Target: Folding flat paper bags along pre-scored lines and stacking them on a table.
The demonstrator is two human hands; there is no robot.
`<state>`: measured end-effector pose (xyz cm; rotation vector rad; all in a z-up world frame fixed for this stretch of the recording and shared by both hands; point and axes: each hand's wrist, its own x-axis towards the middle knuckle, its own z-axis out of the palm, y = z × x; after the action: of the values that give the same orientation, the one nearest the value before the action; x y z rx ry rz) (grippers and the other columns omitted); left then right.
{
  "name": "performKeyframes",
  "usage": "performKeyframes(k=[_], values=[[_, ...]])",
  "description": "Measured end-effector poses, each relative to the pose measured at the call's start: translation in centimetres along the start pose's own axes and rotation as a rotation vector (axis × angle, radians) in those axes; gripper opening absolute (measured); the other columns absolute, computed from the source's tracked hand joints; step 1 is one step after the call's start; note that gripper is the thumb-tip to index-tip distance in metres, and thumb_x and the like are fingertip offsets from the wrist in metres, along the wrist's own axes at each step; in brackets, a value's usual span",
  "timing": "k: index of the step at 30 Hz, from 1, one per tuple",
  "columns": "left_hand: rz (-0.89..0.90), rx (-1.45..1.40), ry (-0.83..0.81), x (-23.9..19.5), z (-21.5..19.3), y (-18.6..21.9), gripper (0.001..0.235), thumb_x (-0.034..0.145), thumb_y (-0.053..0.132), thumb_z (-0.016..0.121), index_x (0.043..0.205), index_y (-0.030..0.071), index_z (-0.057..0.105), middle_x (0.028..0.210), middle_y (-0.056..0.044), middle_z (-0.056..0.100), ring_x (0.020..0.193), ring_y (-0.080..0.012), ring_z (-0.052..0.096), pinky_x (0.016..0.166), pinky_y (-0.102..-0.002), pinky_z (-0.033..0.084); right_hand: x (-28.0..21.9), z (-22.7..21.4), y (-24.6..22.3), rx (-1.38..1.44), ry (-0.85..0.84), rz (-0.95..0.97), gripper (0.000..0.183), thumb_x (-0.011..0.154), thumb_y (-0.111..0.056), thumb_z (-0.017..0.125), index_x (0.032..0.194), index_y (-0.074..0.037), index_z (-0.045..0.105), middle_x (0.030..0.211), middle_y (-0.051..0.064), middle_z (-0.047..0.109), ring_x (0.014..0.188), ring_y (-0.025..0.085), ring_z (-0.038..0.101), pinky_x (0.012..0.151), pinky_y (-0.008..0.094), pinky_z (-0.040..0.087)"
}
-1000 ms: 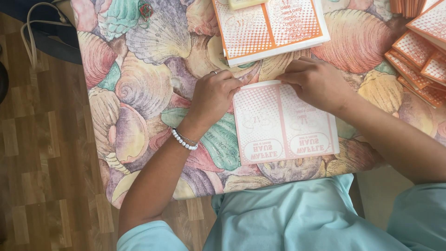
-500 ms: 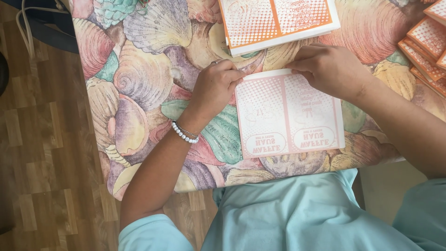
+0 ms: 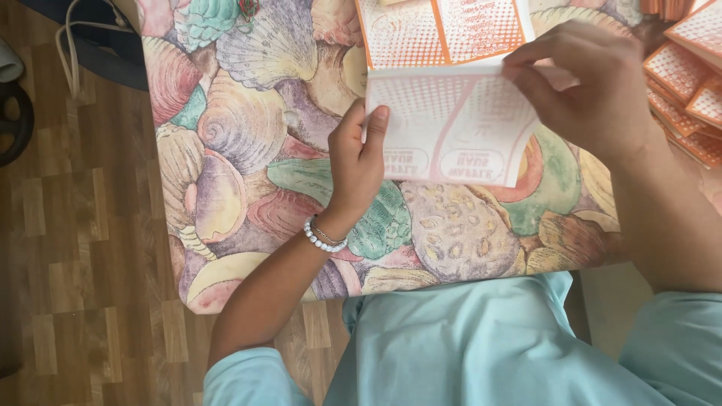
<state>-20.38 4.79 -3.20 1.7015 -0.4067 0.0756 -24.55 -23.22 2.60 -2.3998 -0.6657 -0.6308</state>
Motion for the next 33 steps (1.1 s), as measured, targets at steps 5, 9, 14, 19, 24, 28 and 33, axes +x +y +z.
performKeyframes(k=[5,9,14,19,24,28,33], values=[[0.139,0.019,0.153,0.2,0.4,1.4,0.028,0.109,0.031,0.042,0.090,0.011,0.049,0.077,0.003,0.052,0.070,-0.0079,0.047,0.063,-0.026,0.039,-1.9,-0.1,-0.5,0.225,0.311,0.021,0.075,0.095,-0.010,0.084,0.153,0.005,0.039,0.154,0.023,0.045,0.143,0.045,0.050,0.124,0.056,0.041],[0.114,-0.055,0.167,-0.1,0.9,0.6,0.024,0.110,0.030,0.040,0.091,0.014,0.041,0.076,0.006,0.040,0.067,-0.0048,0.036,0.060,-0.024,0.032,-4.4,2.7,-0.3,0.727,0.227,0.449,0.101,0.091,0.005,0.076,0.170,-0.010,0.015,0.138,0.031,0.063,0.134,0.039,0.063,0.115,0.053,0.057],[0.100,-0.060,0.186,-0.3,1.2,-0.3,0.024,0.111,0.030,0.039,0.093,0.014,0.041,0.073,0.007,0.034,0.063,-0.0035,0.029,0.057,-0.023,0.026,-4.2,4.3,-0.7,0.641,0.370,0.552,0.062,0.095,0.004,0.073,0.149,0.009,0.043,0.159,0.020,0.043,0.133,0.024,0.053,0.106,0.037,0.054],[0.119,-0.081,0.201,-0.3,1.3,-0.3,0.022,0.111,0.031,0.039,0.107,0.011,0.048,0.083,0.003,0.044,0.073,-0.0071,0.040,0.069,-0.026,0.038,-4.1,4.5,-0.7,0.620,0.370,0.547,0.052,0.095,0.001,0.074,0.141,0.012,0.051,0.159,0.023,0.043,0.133,0.024,0.054,0.105,0.038,0.055],[0.072,-0.037,0.205,-0.4,1.7,-1.5,0.029,0.110,0.033,0.036,0.088,0.014,0.035,0.066,0.007,0.029,0.057,-0.0034,0.025,0.052,-0.026,0.022,-4.0,4.9,-1.0,0.589,0.335,0.638,0.053,0.094,0.001,0.075,0.143,0.005,0.053,0.148,0.013,0.056,0.122,0.016,0.054,0.099,0.029,0.050],[0.105,-0.063,0.215,-0.5,1.8,-1.6,0.027,0.111,0.030,0.036,0.089,0.014,0.037,0.066,0.007,0.031,0.056,-0.0036,0.025,0.051,-0.025,0.022,-4.0,4.1,-1.9,0.658,0.450,0.438,0.083,0.097,0.003,0.076,0.161,0.006,0.024,0.141,0.027,0.060,0.130,0.030,0.059,0.117,0.045,0.050],[0.075,-0.043,0.209,-0.6,1.9,-1.6,0.028,0.111,0.033,0.036,0.091,0.014,0.039,0.064,0.007,0.033,0.055,-0.0038,0.026,0.051,-0.026,0.021,-0.4,0.1,-6.3,-0.369,0.457,-0.250,0.038,0.109,-0.021,0.076,0.117,0.015,0.066,0.119,0.035,0.064,0.108,0.050,0.062,0.092,0.060,0.052]])
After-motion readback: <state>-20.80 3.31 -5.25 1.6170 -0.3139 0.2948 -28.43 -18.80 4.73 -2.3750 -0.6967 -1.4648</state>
